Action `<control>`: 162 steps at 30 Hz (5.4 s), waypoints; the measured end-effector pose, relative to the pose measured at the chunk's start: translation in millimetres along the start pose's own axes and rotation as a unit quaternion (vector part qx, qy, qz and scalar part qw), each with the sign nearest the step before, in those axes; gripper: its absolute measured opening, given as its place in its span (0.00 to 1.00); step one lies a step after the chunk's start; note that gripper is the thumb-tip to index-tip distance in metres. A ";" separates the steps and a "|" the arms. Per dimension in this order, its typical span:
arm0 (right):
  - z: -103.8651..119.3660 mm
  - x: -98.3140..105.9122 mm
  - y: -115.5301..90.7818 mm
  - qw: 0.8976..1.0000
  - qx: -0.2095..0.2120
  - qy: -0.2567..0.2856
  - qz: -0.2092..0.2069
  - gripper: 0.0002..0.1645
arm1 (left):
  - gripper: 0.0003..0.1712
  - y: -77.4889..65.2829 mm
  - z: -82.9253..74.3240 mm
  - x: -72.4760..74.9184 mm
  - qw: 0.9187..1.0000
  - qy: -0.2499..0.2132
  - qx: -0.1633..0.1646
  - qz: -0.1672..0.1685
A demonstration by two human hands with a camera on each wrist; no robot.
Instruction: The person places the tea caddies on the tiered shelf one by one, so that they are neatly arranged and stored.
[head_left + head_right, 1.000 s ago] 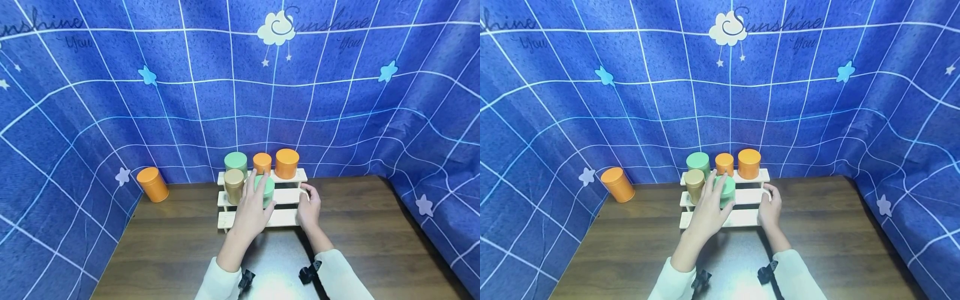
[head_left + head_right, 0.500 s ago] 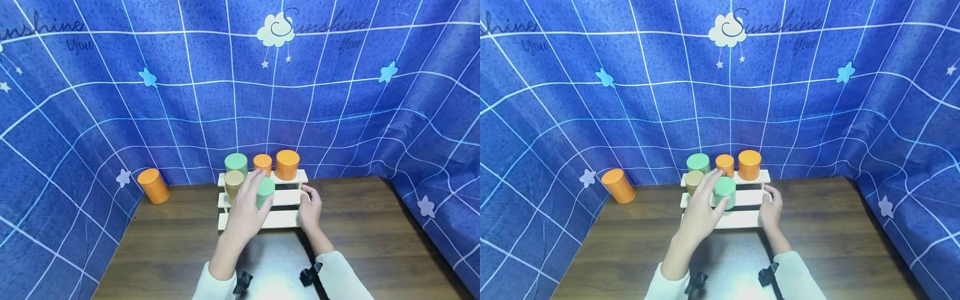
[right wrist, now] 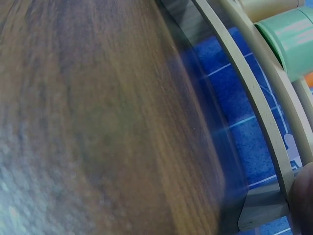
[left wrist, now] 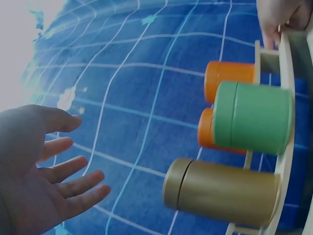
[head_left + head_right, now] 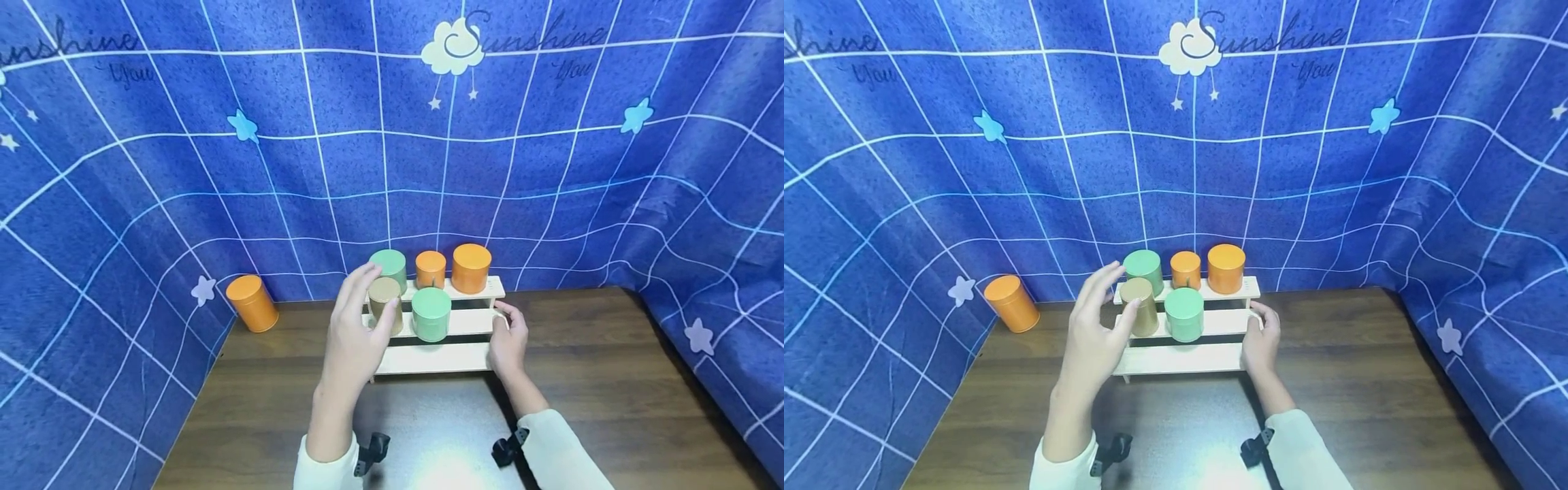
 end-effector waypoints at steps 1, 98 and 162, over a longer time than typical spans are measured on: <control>0.3 0.6 0.1 1.000 -0.002 -0.003 0.000 0.23 | 0.31 0.2 1.3 3.0 1.000 -0.001 0.004 -0.003; 33.6 3.2 -13.0 1.000 -0.002 0.003 0.024 0.22 | 0.56 26.3 253.4 138.0 0.908 0.194 0.363 0.082; 0.1 0.4 3.8 1.000 -0.001 0.015 0.024 0.20 | 0.45 4.3 107.2 141.2 0.961 0.149 0.232 -0.008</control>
Point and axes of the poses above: each hand's wrist, its own y-axis towards the middle knuckle, its own x-axis out of the back of the hand, z = x × y, the point moved 3 cm from there along y, towards the middle knuckle, and after that the axes turned 4 degrees about -y, right-handed, at the moved point
